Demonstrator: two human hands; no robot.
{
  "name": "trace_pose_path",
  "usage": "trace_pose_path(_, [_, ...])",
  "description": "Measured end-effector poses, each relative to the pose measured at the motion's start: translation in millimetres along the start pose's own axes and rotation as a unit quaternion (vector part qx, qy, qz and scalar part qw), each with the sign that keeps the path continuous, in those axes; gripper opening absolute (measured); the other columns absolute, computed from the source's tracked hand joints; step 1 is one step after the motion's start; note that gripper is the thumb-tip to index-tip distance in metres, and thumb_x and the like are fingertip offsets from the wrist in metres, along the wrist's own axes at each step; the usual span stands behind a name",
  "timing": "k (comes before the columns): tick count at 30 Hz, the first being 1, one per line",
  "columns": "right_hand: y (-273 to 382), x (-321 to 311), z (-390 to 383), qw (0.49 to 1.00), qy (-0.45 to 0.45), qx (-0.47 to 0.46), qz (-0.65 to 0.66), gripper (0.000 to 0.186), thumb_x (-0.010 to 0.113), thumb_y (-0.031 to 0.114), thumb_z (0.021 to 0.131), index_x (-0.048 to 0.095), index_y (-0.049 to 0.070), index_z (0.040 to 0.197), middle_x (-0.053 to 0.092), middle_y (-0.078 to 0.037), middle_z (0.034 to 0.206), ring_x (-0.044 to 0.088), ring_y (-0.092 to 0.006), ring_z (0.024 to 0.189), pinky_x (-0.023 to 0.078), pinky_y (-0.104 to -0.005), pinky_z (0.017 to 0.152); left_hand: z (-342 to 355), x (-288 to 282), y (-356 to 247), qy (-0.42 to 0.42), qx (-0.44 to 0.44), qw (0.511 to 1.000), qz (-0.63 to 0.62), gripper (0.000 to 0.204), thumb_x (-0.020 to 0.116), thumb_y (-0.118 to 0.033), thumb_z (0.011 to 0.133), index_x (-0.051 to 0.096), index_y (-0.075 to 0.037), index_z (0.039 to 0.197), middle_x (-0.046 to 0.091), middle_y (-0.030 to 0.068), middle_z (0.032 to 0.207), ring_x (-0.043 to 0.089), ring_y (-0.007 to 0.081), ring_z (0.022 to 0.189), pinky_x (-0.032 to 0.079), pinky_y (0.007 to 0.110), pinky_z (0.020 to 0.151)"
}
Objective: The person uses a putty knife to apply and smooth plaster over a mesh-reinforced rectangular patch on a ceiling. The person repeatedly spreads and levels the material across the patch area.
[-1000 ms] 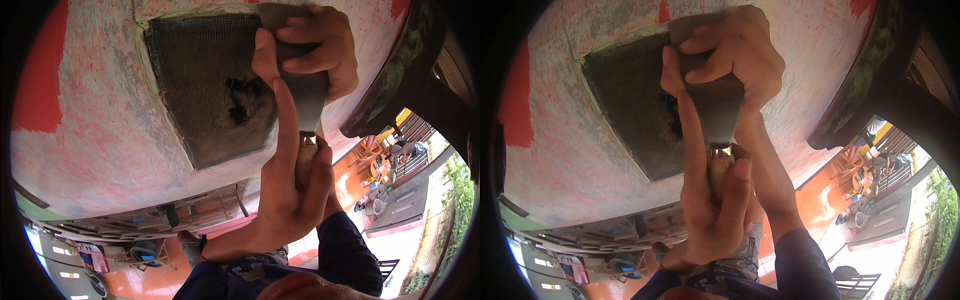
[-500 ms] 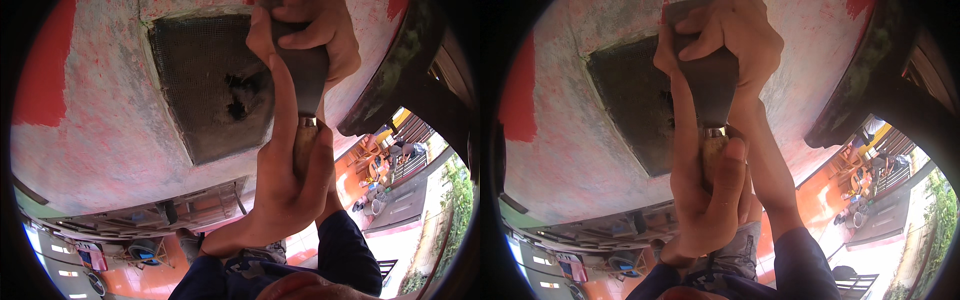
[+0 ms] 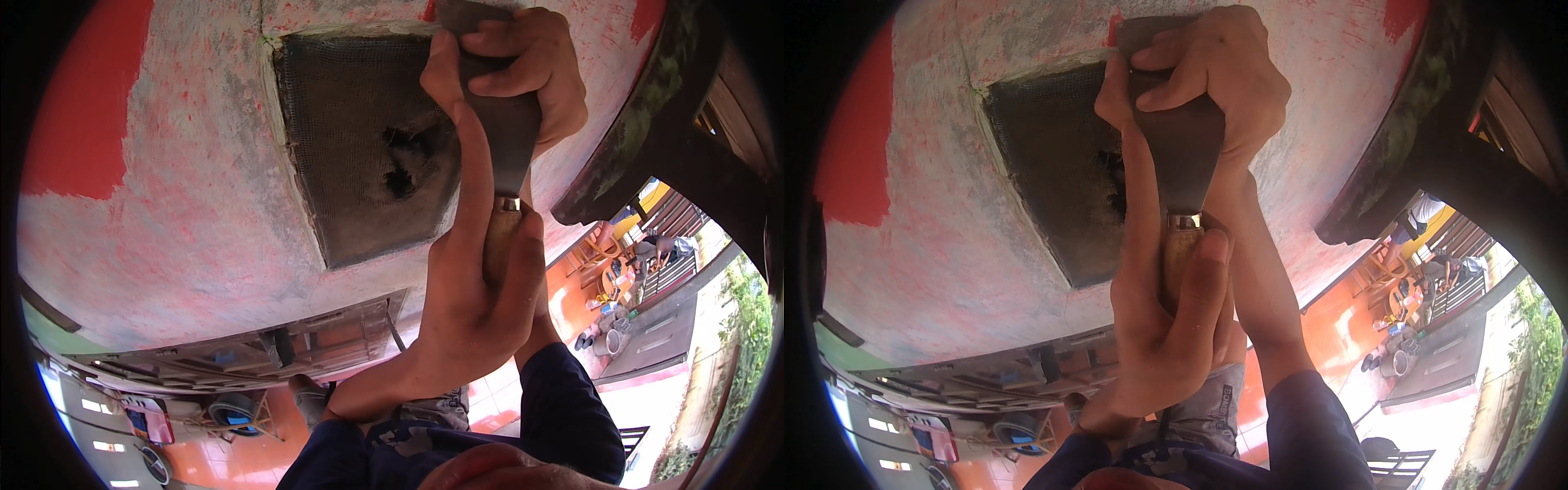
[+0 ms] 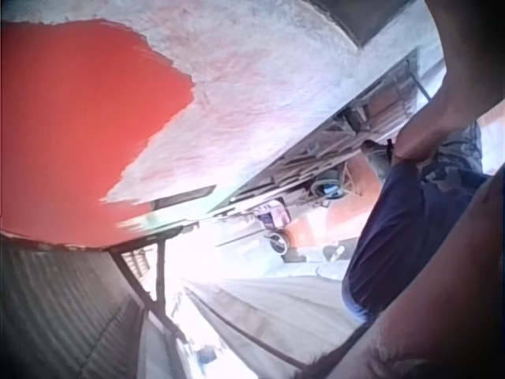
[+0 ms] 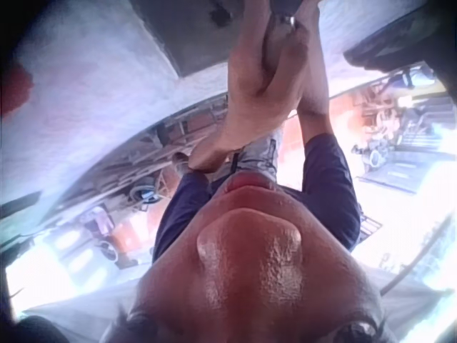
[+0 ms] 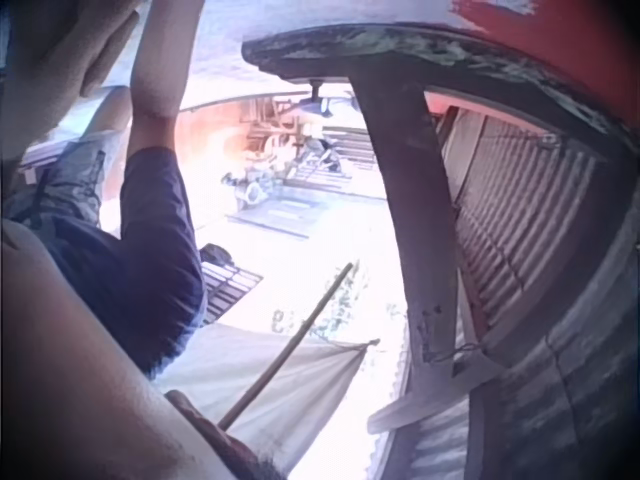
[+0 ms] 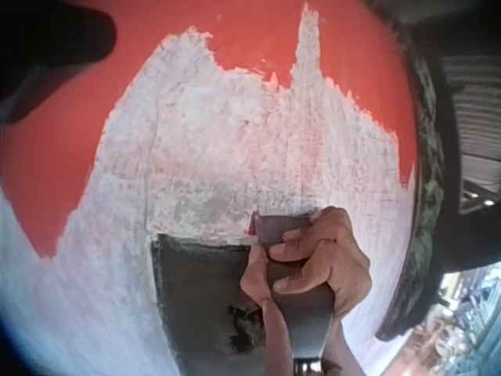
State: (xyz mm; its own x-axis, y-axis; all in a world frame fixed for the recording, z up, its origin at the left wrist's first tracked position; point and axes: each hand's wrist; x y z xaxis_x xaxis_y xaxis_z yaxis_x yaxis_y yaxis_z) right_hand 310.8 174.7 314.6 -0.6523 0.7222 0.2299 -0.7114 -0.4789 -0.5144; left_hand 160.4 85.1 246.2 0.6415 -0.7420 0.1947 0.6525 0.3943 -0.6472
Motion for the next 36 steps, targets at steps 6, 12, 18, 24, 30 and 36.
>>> trace_pose_path(6, [1,0,1,1.000,0.006,0.007,-0.002,0.041,0.084,-0.006,0.057,0.051,0.017,0.063,0.068,-0.002,0.072,0.066,-0.0178,0.073,0.049,-0.0345,0.076,4,4,-1,-0.035,-0.046,0.996,-0.068,0.073,0.042,-0.003,0.101,-0.002,-0.004,0.160,0.051,-0.0018,0.066,0.039,0.0006,0.045,0.029,0.019,0.040])
trace_pose_path(12, [1,2,4,1.000,-0.003,0.012,0.003,0.041,0.084,-0.006,0.057,0.051,0.017,0.062,0.067,-0.002,0.072,0.065,-0.0178,0.072,0.049,-0.0339,0.074,8,-5,-3,-0.035,-0.031,0.997,-0.057,0.073,0.044,-0.005,0.102,0.000,-0.006,0.160,0.049,-0.0023,0.062,0.036,0.0016,0.040,0.027,0.021,0.036])
trace_pose_path(18, [3,2,4,1.000,-0.007,0.008,0.001,0.041,0.083,-0.006,0.056,0.050,0.017,0.061,0.067,-0.002,0.071,0.065,-0.0179,0.072,0.048,-0.0333,0.073,1,-4,-2,-0.017,-0.059,0.997,-0.057,0.072,0.044,-0.006,0.102,0.001,-0.007,0.160,0.049,-0.0028,0.063,0.036,0.0016,0.040,0.027,0.021,0.036])
trace_pose_path(24, [2,3,3,1.000,-0.002,0.015,0.006,0.040,0.083,-0.006,0.056,0.050,0.017,0.060,0.067,-0.001,0.070,0.065,-0.0179,0.071,0.048,-0.0328,0.072,5,0,-4,-0.043,-0.029,0.996,-0.066,0.072,0.043,-0.005,0.102,0.001,-0.006,0.160,0.050,-0.0024,0.064,0.037,0.0012,0.041,0.029,0.020,0.038])
trace_pose_path(30, [6,3,1,1.000,-0.005,0.014,0.006,0.040,0.083,-0.006,0.055,0.050,0.017,0.059,0.067,-0.001,0.070,0.065,-0.0180,0.070,0.048,-0.0322,0.070,2,8,3,-0.046,-0.014,0.999,-0.011,0.071,0.044,-0.004,0.101,0.003,-0.002,0.159,0.050,-0.0028,0.065,0.040,0.0001,0.048,0.031,0.018,0.044])
trace_pose_path(36, [7,4,2,1.000,-0.008,0.020,0.001,0.040,0.082,-0.006,0.055,0.050,0.017,0.058,0.066,-0.001,0.069,0.065,-0.0180,0.070,0.048,-0.0316,0.069,2,10,1,-0.054,-0.040,0.998,-0.009,0.071,0.047,-0.004,0.100,0.007,0.000,0.159,0.049,-0.0028,0.064,0.042,0.0009,0.051,0.031,0.018,0.048])
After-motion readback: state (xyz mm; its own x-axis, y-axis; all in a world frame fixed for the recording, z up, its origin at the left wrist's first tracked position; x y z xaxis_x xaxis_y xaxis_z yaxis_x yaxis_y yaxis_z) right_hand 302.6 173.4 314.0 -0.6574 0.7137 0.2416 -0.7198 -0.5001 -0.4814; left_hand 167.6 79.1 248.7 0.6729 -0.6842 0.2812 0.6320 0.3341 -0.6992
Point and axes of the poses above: each hand's wrist, its own z-axis towards the middle knuckle, its own x-axis out of the palm, y = z × x
